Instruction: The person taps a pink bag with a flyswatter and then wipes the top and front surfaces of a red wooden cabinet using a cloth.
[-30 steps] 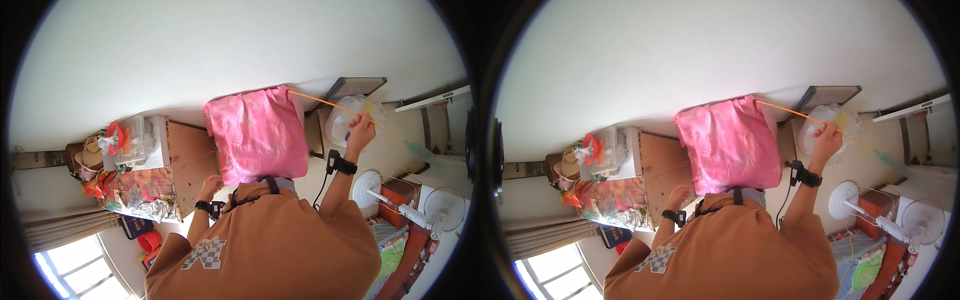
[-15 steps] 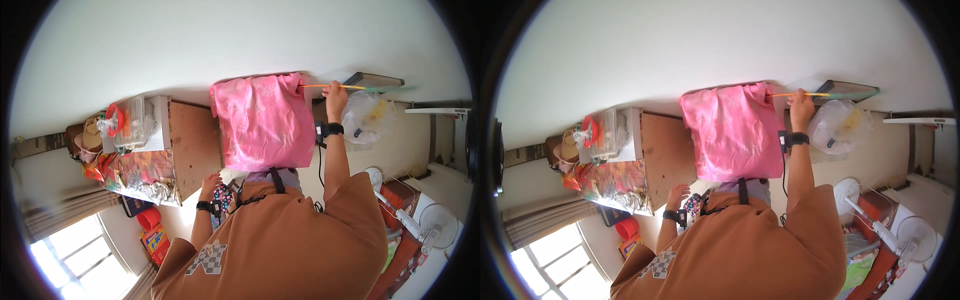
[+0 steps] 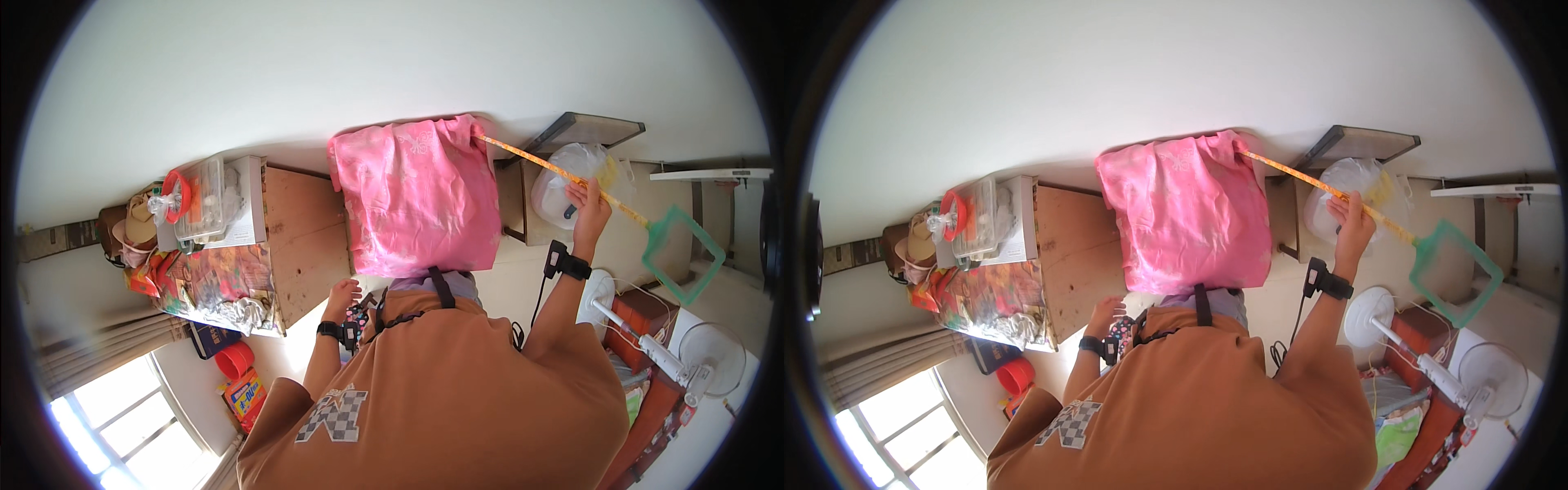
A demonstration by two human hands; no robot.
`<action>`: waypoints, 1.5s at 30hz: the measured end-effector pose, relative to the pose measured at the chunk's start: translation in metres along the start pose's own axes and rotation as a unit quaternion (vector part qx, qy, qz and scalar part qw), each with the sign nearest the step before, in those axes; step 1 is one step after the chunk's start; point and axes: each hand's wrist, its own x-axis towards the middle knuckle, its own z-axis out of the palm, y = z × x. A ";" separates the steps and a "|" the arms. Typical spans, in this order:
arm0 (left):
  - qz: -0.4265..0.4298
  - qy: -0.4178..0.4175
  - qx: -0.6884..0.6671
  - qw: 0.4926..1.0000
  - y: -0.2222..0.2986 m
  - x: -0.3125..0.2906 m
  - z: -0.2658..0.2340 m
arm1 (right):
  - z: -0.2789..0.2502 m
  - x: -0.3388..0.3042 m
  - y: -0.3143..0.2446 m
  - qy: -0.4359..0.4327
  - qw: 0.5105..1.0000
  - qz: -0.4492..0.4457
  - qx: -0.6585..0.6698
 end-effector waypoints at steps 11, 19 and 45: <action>0.017 -0.005 0.010 1.000 -0.009 -0.014 -0.014 | -0.002 0.098 0.061 -0.053 0.996 0.035 0.058; -0.016 -0.001 -0.061 0.998 -0.049 -0.046 -0.003 | 0.082 0.134 0.113 -0.144 0.983 0.106 -0.029; -0.085 0.060 -0.185 0.977 -0.120 -0.065 -0.001 | -0.069 0.069 0.179 0.080 0.984 0.160 0.023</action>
